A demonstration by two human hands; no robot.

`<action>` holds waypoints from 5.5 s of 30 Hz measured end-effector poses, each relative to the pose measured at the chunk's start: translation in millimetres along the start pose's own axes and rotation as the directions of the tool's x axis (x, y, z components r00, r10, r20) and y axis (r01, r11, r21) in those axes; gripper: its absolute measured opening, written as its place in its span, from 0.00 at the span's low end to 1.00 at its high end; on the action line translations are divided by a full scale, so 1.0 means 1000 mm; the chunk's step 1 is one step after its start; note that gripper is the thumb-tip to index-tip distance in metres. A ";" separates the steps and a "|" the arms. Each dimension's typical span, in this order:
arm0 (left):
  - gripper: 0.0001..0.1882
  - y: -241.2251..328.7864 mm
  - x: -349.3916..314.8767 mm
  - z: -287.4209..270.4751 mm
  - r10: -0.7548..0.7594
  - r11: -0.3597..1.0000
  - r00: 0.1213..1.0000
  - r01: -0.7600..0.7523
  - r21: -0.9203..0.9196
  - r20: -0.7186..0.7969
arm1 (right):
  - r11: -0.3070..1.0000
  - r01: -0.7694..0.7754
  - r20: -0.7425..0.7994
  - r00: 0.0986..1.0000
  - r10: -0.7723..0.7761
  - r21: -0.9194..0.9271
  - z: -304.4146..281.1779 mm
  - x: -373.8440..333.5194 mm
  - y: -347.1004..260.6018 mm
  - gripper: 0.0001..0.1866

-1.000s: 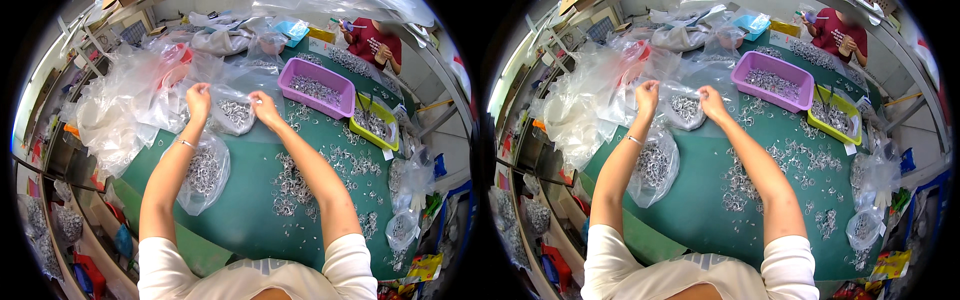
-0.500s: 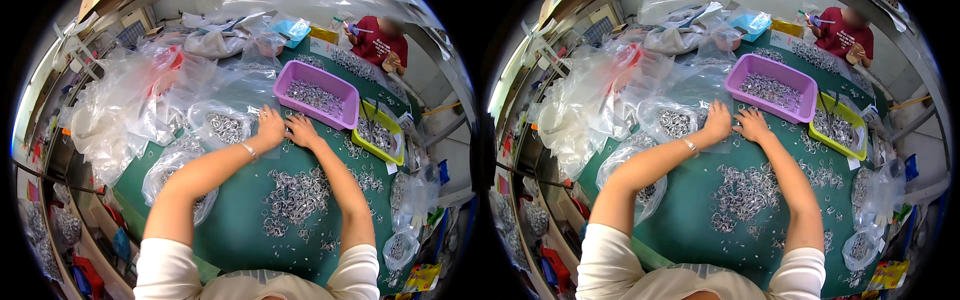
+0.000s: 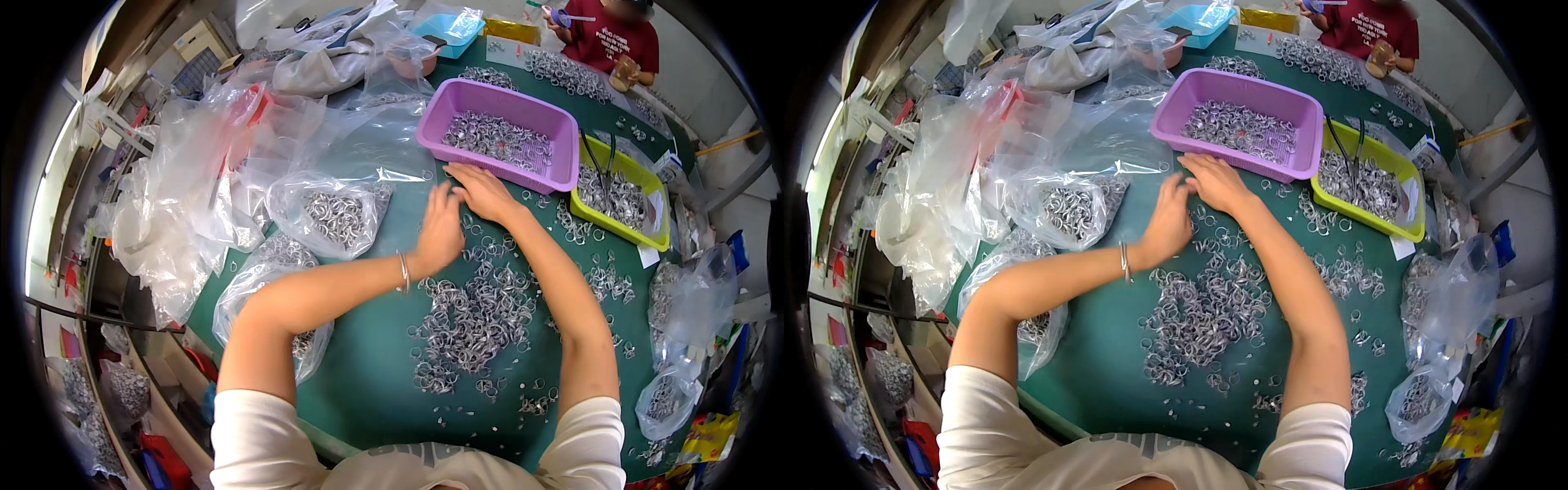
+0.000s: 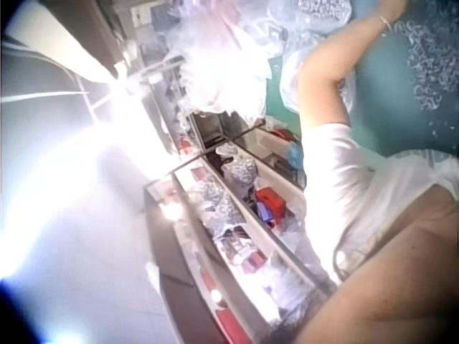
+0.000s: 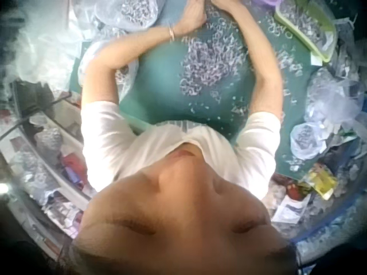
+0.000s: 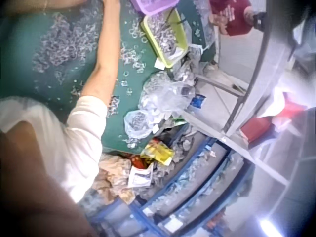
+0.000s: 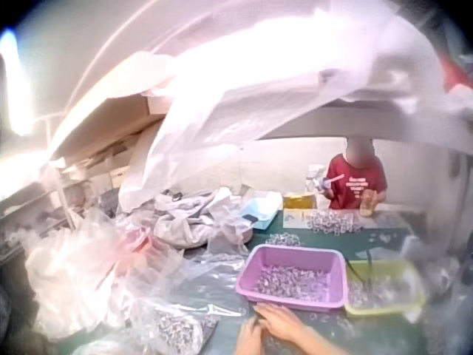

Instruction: The person assembles small silver metal rings and pins by hand on a green worktable. They pick up components, interlock them, and place the finished assemblies into a clear plastic bag. The workspace contains multiple bags of parts and colored trays.

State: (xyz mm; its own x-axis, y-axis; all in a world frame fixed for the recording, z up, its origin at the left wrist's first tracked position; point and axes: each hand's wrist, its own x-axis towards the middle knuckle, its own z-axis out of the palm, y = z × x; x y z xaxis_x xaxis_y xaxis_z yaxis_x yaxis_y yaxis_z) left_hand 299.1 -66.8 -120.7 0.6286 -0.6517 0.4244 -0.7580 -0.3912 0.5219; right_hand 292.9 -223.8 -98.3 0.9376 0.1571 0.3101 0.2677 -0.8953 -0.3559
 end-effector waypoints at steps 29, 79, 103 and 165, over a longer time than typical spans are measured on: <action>0.22 0.062 0.018 0.004 0.446 0.849 0.748 -0.178 -0.498 0.492 | 0.836 -0.324 0.098 0.944 0.314 0.443 -0.114 -0.200 0.013 0.18; 0.16 0.126 -0.092 -0.047 0.695 0.713 0.524 -0.415 -0.566 0.492 | 0.800 -0.317 0.288 0.939 0.189 0.509 -0.121 -0.285 -0.113 0.14; 0.23 0.065 -0.039 -0.049 0.104 0.986 0.947 -0.138 0.092 0.305 | 0.793 -0.464 0.317 0.879 0.357 0.395 -0.146 -0.255 -0.024 0.15; 0.09 0.132 -0.109 -0.068 0.114 0.928 0.955 -0.004 -0.372 0.274 | 0.722 -0.610 -0.305 0.655 0.692 0.327 -0.093 -0.427 -0.129 0.35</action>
State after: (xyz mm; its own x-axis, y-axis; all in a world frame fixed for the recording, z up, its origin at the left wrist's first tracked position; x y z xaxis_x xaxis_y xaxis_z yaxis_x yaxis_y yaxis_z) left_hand 142.8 -2.7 -47.7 0.4661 -0.8450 0.2622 -0.6414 -0.1186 0.7580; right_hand -162.6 -214.3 -102.5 0.7315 -0.6435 0.2255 -0.3066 -0.6058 -0.7342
